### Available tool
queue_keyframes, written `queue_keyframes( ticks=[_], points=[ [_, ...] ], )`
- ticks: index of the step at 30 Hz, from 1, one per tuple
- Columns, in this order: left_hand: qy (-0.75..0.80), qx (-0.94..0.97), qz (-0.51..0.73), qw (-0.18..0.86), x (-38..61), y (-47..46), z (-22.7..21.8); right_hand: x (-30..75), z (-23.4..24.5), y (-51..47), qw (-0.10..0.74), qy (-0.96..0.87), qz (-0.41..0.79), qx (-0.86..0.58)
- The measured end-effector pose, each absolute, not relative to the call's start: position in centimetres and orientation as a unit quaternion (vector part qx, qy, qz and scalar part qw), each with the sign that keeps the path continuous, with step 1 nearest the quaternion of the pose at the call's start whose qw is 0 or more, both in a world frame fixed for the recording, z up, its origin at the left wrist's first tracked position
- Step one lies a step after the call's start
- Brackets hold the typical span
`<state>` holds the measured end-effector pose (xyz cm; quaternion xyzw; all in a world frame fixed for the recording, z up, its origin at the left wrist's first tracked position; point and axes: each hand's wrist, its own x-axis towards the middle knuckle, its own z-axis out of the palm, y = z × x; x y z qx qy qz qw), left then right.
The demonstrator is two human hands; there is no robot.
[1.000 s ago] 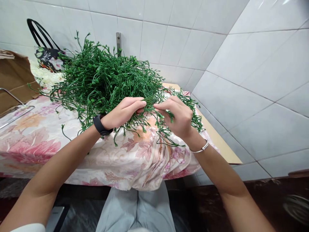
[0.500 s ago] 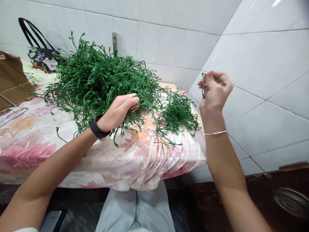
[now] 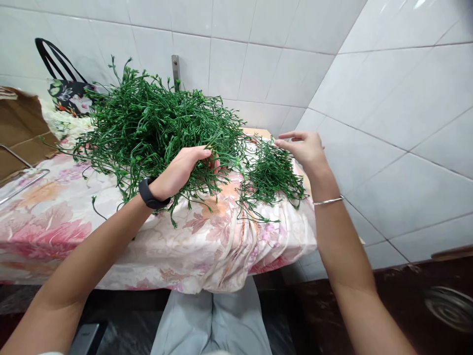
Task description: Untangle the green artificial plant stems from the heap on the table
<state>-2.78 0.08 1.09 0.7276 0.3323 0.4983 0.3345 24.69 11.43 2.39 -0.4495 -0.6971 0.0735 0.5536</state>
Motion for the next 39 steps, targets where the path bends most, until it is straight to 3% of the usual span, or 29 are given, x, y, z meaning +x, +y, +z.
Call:
queue_keyframes(
  ticks=[3,10,18,26,31,39],
  points=[
    [0.338,0.719,0.493,0.354,-2.7,-0.2,1.2,23.4,2.9,10.5,0.573,-0.698,0.001,-0.43],
    [0.358,0.745,0.462,0.321,-2.3,-0.6,1.5,17.7,2.1,4.7,0.478,-0.828,0.198,-0.217],
    [0.323,0.774,0.472,0.272,-2.1,-0.1,0.8,16.3,0.8,4.1,0.516,-0.814,0.138,-0.228],
    [0.315,0.814,0.438,0.213,-1.8,-0.3,0.2,15.8,0.1,3.9,0.506,-0.82,0.194,-0.183],
    [0.351,0.803,0.443,0.191,-1.8,-0.1,0.2,16.1,0.3,4.0,0.506,-0.834,0.132,-0.177],
    [0.388,0.797,0.415,0.203,-1.6,-0.4,0.7,16.3,0.2,4.2,0.482,-0.85,-0.103,-0.186]
  ],
)
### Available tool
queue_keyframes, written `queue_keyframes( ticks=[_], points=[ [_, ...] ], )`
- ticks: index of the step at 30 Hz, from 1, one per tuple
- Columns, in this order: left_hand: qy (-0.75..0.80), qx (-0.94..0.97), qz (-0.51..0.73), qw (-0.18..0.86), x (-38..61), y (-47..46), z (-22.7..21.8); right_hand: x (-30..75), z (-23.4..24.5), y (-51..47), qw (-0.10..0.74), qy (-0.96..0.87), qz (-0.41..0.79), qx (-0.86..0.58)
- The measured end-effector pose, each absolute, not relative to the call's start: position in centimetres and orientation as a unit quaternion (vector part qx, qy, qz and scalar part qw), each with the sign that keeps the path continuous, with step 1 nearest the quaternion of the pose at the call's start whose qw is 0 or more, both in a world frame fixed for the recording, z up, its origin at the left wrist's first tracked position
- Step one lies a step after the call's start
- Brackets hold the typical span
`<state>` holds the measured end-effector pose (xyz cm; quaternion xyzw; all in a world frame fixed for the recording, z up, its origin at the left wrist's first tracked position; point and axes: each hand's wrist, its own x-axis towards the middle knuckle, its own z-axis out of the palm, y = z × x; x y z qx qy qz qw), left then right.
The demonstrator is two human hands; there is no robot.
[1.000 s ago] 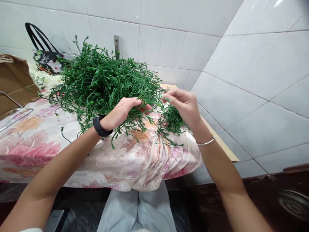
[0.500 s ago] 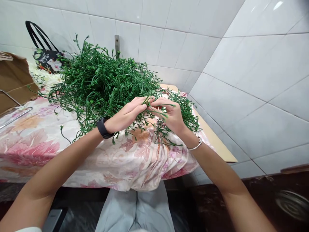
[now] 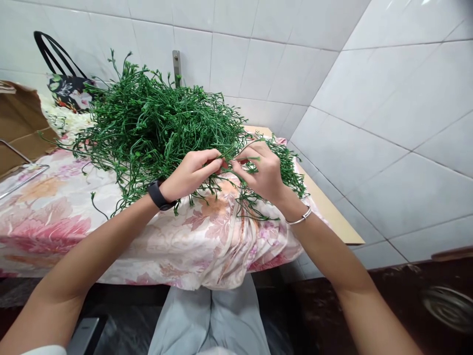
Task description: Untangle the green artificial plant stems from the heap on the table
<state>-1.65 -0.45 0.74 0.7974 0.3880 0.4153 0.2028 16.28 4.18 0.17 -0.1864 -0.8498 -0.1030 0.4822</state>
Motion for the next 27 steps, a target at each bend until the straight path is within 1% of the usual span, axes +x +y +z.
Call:
queue_keyframes(
  ticks=[3,8,11,14,18,22,27],
  points=[
    [0.386,0.796,0.412,0.218,-1.6,-0.5,0.8,16.5,0.2,4.2,0.471,-0.854,-0.13,-0.179],
    [0.399,0.799,0.433,0.119,-1.7,-0.2,0.6,16.5,0.1,4.2,0.45,-0.879,-0.056,-0.149],
    [0.392,0.808,0.429,0.094,-1.7,-0.2,0.4,16.4,-0.1,4.4,0.443,-0.882,-0.061,-0.146],
    [0.407,0.807,0.42,0.082,-1.7,-0.3,0.4,16.3,-0.3,4.6,0.431,-0.883,-0.117,-0.145],
    [0.437,0.809,0.387,0.064,-1.4,-0.2,0.1,16.1,-0.4,4.8,0.412,-0.868,-0.225,-0.16],
    [0.448,0.805,0.383,0.076,-0.9,0.0,0.0,15.4,-0.6,4.5,0.396,-0.836,-0.329,-0.189],
    [0.473,0.771,0.419,0.078,-0.3,0.0,0.1,14.7,-0.5,3.7,0.393,-0.802,-0.384,-0.234]
  ],
)
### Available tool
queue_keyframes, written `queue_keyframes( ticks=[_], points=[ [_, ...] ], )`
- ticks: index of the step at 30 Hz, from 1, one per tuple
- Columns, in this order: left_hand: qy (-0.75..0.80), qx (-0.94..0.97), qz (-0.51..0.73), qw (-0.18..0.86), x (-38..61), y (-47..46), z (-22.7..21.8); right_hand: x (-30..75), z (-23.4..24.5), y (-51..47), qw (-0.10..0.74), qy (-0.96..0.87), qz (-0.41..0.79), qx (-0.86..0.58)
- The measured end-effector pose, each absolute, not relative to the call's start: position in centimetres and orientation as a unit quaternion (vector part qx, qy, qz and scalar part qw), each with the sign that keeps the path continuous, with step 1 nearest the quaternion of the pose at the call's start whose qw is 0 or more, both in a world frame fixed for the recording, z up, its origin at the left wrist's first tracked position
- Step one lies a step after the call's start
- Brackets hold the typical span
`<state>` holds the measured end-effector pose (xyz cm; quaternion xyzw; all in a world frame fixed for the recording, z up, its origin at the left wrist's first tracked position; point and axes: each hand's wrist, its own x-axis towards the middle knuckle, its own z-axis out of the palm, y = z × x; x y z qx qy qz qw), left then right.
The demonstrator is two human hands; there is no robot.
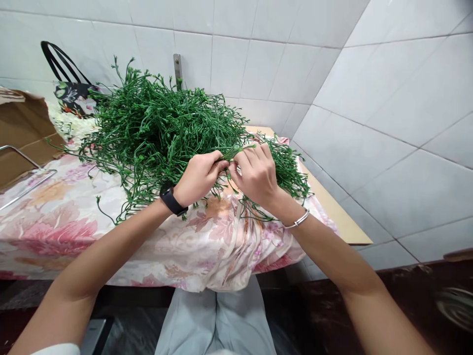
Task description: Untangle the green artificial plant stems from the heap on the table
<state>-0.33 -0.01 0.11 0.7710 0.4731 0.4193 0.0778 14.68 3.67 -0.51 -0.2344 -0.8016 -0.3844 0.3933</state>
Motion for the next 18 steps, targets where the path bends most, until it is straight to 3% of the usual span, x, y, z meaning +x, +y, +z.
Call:
queue_keyframes(
  ticks=[8,10,15,18],
  points=[
    [0.464,0.768,0.439,0.054,-0.4,0.2,0.1,14.8,0.0,3.8,0.37,-0.794,-0.404,-0.262],
    [0.456,0.772,0.439,0.062,-0.8,0.2,0.0,15.4,0.4,4.5,0.375,-0.836,-0.322,-0.236],
    [0.434,0.783,0.442,0.056,-1.5,0.2,-0.1,17.4,1.7,5.3,0.367,-0.913,0.041,-0.172],
    [0.436,0.784,0.441,0.04,-1.5,0.1,0.1,18.0,2.2,4.7,0.379,-0.897,0.167,-0.157]
  ],
)
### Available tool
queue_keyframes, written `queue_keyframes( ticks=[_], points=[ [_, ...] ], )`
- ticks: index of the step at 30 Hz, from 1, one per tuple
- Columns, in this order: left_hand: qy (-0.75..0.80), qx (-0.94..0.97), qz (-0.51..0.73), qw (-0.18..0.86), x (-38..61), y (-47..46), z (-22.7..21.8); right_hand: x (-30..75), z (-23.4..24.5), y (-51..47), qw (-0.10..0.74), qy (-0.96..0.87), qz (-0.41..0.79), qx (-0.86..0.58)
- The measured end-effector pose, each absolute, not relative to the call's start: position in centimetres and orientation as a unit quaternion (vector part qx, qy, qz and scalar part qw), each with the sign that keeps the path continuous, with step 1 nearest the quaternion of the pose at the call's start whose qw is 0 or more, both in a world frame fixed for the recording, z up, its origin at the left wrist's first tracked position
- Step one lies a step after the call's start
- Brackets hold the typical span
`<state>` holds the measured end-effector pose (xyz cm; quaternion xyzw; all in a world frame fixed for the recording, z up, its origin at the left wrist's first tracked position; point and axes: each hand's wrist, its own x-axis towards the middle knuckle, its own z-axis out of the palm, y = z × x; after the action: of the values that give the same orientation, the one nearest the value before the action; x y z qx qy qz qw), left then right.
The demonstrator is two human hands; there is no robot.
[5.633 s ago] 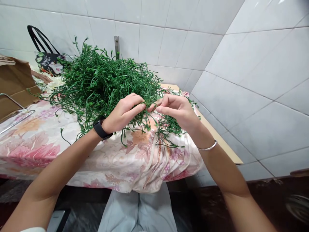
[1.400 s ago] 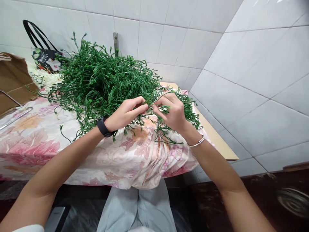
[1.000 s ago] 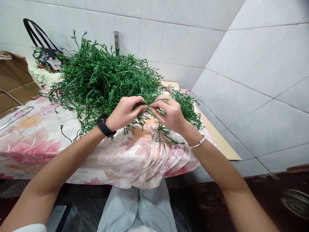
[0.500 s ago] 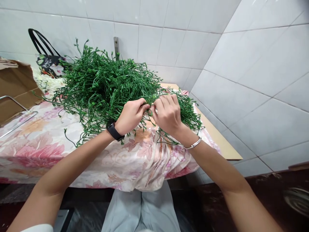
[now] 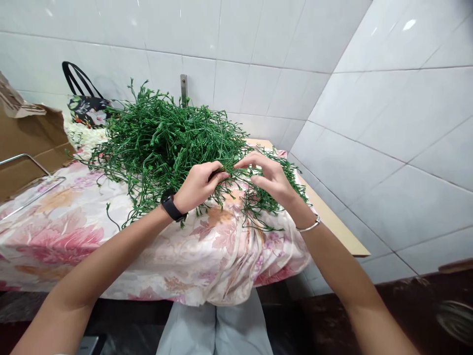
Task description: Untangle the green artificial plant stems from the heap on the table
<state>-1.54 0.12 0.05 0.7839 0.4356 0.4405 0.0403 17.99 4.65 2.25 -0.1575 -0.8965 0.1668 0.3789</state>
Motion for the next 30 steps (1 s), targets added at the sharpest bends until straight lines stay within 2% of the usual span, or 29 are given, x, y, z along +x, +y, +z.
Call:
queue_keyframes(
  ticks=[3,6,10,14,23,30],
  points=[
    [0.437,0.785,0.438,0.013,-1.6,0.2,0.0,18.0,2.5,3.9,0.414,-0.871,0.204,-0.17],
    [0.424,0.797,0.431,-0.019,-1.6,0.3,-0.3,17.5,2.5,3.5,0.427,-0.864,0.149,-0.22],
    [0.396,0.815,0.423,-0.027,-1.5,0.2,-0.5,17.2,2.3,3.5,0.388,-0.873,0.123,-0.268],
    [0.385,0.82,0.423,-0.007,-1.6,0.2,-0.5,17.3,2.3,3.6,0.365,-0.884,0.148,-0.251],
    [0.364,0.838,0.401,-0.069,-1.5,0.6,-1.0,16.8,2.2,3.1,0.316,-0.872,0.244,-0.283],
    [0.327,0.863,0.384,0.031,-1.6,0.2,-0.2,17.5,2.4,3.9,0.309,-0.846,0.352,-0.256]
  ],
)
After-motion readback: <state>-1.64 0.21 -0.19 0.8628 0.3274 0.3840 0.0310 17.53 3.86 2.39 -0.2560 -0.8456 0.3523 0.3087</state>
